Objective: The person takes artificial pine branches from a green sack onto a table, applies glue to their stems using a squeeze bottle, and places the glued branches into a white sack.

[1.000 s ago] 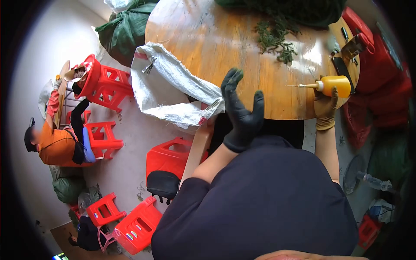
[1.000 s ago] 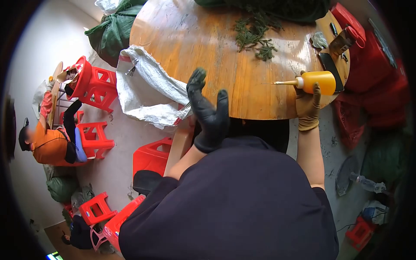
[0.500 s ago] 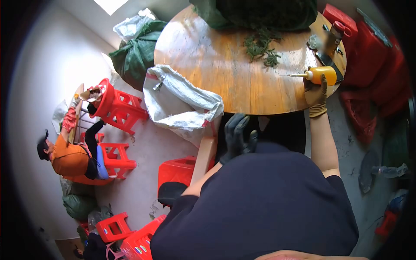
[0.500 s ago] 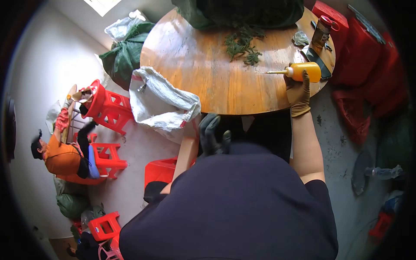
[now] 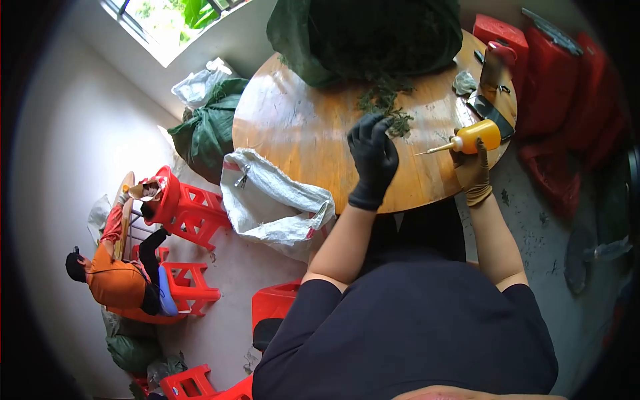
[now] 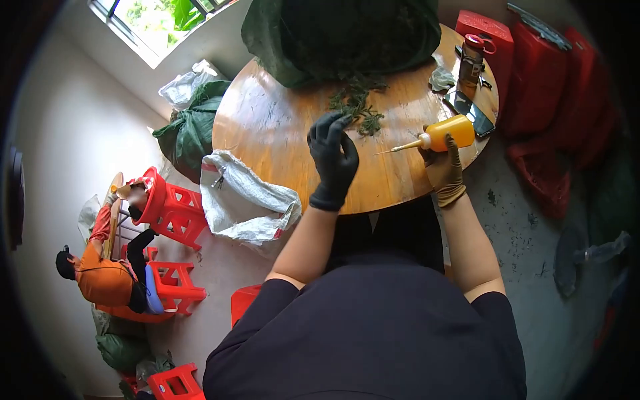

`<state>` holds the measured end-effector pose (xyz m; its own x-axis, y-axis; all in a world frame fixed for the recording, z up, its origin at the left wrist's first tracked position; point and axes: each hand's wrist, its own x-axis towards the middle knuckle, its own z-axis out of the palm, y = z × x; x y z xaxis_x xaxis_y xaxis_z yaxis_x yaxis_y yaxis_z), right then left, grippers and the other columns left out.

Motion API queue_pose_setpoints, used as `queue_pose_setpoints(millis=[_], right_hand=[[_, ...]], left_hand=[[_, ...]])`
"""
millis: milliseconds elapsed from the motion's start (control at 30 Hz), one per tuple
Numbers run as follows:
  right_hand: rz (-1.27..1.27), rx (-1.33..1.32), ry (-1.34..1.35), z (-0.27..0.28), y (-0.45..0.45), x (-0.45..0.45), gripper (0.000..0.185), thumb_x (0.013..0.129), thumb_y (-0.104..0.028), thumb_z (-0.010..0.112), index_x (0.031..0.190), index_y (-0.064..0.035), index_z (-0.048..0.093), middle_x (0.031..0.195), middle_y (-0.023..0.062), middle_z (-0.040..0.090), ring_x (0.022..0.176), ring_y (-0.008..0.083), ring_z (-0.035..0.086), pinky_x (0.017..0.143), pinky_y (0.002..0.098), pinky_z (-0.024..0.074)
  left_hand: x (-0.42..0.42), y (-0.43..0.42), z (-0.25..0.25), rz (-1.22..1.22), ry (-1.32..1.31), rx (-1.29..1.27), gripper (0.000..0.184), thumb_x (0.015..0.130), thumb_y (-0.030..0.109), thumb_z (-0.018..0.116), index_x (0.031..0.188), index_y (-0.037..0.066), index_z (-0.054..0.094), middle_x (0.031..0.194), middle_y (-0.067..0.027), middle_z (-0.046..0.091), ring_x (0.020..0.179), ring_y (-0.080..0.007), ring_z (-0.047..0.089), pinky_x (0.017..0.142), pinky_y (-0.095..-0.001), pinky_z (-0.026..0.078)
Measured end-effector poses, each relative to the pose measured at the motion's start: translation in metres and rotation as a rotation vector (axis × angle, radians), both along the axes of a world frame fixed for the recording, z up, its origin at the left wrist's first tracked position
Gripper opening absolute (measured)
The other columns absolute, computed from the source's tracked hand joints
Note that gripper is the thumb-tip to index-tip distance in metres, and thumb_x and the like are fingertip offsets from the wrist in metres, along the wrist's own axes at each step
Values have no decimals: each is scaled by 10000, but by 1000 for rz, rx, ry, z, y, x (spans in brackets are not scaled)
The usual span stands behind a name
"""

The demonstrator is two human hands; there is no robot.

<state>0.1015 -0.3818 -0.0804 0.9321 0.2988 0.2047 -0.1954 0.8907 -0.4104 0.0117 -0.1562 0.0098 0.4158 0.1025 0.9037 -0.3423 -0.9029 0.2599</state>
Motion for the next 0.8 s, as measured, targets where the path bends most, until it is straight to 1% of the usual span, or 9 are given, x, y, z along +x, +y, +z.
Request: queue_pose_setpoints(millis=[67,133,233,367,467,500,600,733,800], right_hand=[[11,28,-7,1,0,-2,570,878,-323,756,1298,-46,487,1217,169,618,1087,289,637,946,394,557],[-10,52,-8,1,1,-4,566,880,-327,755,1297,-51,490,1214,162,620,1088,285,636,936,387,560],[-27,38,30,2,2,-6,552,876,-333,759,1281,-57,506,1193,147,630,1089,275,634,928,389,560],[-28,-3,24,0,0,-6,556,871,-336,764,1278,-58,506,1187,136,629,1077,267,635,922,386,558],[-7,-22,43,2,2,-7,552,870,-335,766,1276,-64,509,1181,124,631,1071,255,635,916,378,554],[-10,-14,40,3,1,-7,543,872,-333,764,1273,-66,513,1179,122,633,1074,254,634,916,377,551],[-3,-3,17,4,2,-7,528,879,-330,756,1270,-69,517,1179,122,634,1081,255,631,915,377,545],[-20,-41,-45,-2,-1,-5,528,895,-335,736,1285,-66,502,1197,136,627,1088,264,628,914,380,538],[-27,-71,-27,-5,-1,-3,534,903,-345,724,1294,-64,493,1209,149,623,1092,263,627,916,380,535]], left_hand=[[62,48,-19,-48,211,132,356,684,-71,595,999,78,673,1113,-110,658,1078,-343,572,901,-417,448],[91,80,-29,-29,440,385,275,714,8,606,972,87,661,1101,-92,644,1077,-337,575,895,-443,432],[101,112,-42,-22,612,518,248,745,94,695,989,132,677,1162,-92,651,1135,-343,559,915,-455,434],[73,115,-37,69,496,690,284,714,261,784,941,122,686,1165,-103,642,1204,-328,530,961,-474,399],[33,87,-25,17,502,572,267,691,295,815,846,114,694,1135,-103,646,1177,-322,540,968,-474,386],[19,76,-18,-29,651,415,244,695,309,820,771,115,692,1061,-99,650,1114,-315,559,957,-463,389],[-20,56,-30,-32,782,331,272,711,296,811,862,109,684,942,-94,633,1012,-311,581,916,-429,418],[-52,41,-44,-12,902,172,350,716,280,809,983,101,669,972,-110,637,994,-321,589,897,-431,437],[-57,42,-53,-41,734,70,473,720,274,811,1118,85,637,1008,-124,640,983,-328,596,895,-439,448]])
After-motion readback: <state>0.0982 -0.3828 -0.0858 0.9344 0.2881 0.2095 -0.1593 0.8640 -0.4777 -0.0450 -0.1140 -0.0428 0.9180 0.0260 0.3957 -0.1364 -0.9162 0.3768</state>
